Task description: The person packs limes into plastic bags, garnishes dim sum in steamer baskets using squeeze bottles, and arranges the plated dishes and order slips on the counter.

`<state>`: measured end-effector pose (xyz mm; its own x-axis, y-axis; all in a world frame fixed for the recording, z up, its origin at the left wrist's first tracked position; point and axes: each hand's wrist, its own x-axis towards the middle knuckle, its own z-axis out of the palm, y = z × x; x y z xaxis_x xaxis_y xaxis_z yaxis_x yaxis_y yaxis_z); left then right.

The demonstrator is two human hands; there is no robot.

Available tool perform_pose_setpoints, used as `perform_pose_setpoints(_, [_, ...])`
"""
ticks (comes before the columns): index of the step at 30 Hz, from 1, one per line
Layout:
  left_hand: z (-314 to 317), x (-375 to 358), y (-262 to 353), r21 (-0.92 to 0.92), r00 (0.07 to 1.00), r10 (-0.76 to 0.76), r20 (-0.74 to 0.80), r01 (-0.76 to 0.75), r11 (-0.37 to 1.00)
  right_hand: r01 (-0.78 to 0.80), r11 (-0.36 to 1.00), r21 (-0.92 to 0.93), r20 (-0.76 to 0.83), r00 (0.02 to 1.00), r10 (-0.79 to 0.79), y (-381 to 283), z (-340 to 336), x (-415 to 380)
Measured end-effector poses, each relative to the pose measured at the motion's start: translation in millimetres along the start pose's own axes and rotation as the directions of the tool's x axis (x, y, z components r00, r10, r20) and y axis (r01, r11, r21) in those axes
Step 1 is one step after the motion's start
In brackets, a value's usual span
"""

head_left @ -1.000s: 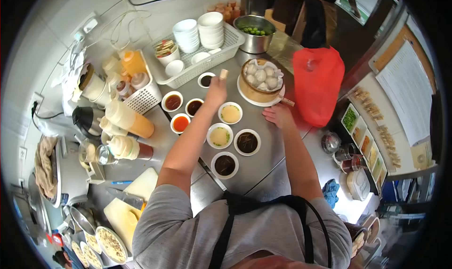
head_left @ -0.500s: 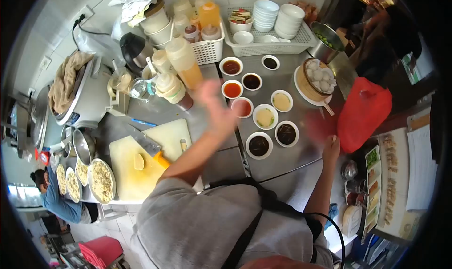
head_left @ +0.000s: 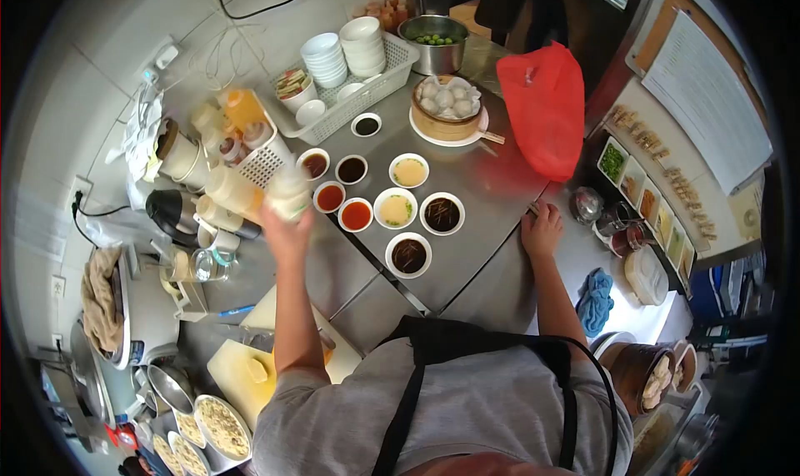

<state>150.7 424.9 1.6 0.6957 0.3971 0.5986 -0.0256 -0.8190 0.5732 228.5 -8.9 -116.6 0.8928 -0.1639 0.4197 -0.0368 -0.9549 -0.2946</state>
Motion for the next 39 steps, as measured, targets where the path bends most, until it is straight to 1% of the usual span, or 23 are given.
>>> perform_pose_setpoints(1, [10, 18, 29, 0.014, 0.988, 0.087, 0.124, -0.089, 0.996, -0.005, 1.000, -0.006, 0.020, 1.000, 0.005, -2, -2, 0])
perform_pose_setpoints(3, [39, 42, 61, 0.237, 0.968, 0.002, 0.251, -0.063, 0.969, -0.018, 1.000, -0.007, 0.025, 1.000, 0.018, -4, -5, 1])
perform_pose_setpoints(5, [77, 66, 73, 0.327, 0.912, -0.048, 0.407, -0.097, 0.940, -0.027, 1.000, 0.002, 0.025, 0.999, 0.026, -4, -7, 2])
perform_pose_setpoints(8, [122, 92, 84, 0.461, 0.866, -0.028, 0.499, -0.238, 0.855, -0.031, 0.999, 0.026, 0.013, 0.999, 0.030, 0, -4, 1])
perform_pose_setpoints(11, [151, 110, 90, 0.511, 0.822, -0.047, 0.568, -0.307, 0.803, -0.033, 0.999, 0.038, 0.008, 0.999, 0.033, 2, -1, 2])
perform_pose_setpoints(14, [169, 121, 99, 0.575, 0.786, -0.050, 0.616, -0.406, 0.711, -0.051, 0.998, 0.046, 0.027, 0.998, 0.049, 0, -5, 4])
perform_pose_setpoints(17, [190, 135, 94, 0.645, 0.789, -0.102, 0.606, -0.411, 0.644, -0.055, 0.997, 0.046, 0.026, 0.998, 0.054, -4, -9, 5])
perform_pose_setpoints(20, [196, 146, 104, 0.659, 0.789, -0.100, 0.607, -0.429, 0.617, -0.050, 0.998, 0.047, 0.022, 0.999, 0.049, -4, -9, 6])
perform_pose_setpoints(23, [207, 157, 110, 0.640, 0.787, -0.071, 0.613, -0.441, 0.629, -0.053, 0.997, 0.052, 0.027, 0.998, 0.052, -3, -8, 7])
perform_pose_setpoints(29, [232, 161, 130, 0.614, 0.753, -0.066, 0.655, -0.479, 0.627, -0.076, 0.994, 0.082, 0.034, 0.997, 0.074, -5, -12, 7])
perform_pose_setpoints(32, [245, 162, 137, 0.600, 0.756, -0.060, 0.652, -0.466, 0.650, -0.067, 0.994, 0.089, 0.020, 0.998, 0.066, -5, -11, 7])
perform_pose_setpoints(35, [252, 161, 145, 0.591, 0.739, -0.040, 0.673, -0.505, 0.629, -0.071, 0.993, 0.090, 0.029, 0.997, 0.069, -5, -12, 7])
perform_pose_setpoints(39, [233, 149, 159, 0.552, 0.689, 0.035, 0.724, -0.609, 0.570, -0.085, 0.993, 0.078, 0.050, 0.995, 0.082, -5, -12, 7])
